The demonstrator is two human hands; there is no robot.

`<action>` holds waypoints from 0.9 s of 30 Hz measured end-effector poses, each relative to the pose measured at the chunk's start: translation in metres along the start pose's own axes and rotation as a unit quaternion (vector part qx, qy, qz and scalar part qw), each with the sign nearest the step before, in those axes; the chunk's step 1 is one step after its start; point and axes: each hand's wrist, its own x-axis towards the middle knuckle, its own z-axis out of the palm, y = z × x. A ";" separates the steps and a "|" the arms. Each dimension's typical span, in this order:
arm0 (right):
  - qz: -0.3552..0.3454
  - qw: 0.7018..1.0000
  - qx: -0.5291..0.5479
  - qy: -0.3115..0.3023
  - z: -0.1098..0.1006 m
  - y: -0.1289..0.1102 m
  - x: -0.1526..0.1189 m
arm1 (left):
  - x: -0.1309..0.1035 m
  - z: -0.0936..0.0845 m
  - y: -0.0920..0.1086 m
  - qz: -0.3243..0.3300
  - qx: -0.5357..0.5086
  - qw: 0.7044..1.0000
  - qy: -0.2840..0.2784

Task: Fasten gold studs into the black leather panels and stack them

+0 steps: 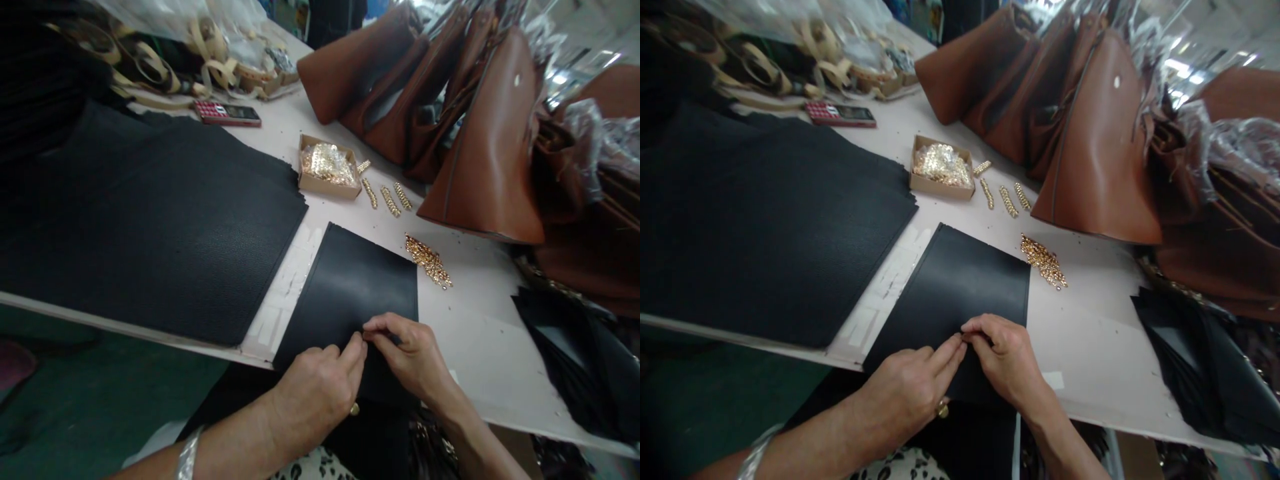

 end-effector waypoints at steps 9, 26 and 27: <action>0.138 0.984 0.047 -0.106 -0.012 -0.005 0.024 | 0.002 0.002 -0.002 0.001 -0.018 0.999 0.026; 0.217 0.934 -0.034 -0.282 -0.024 -0.011 0.067 | 0.004 0.006 -0.001 -0.023 -0.041 0.998 0.037; 0.219 0.934 -0.041 -0.278 -0.024 -0.012 0.068 | 0.003 0.005 -0.001 -0.020 -0.042 0.998 0.036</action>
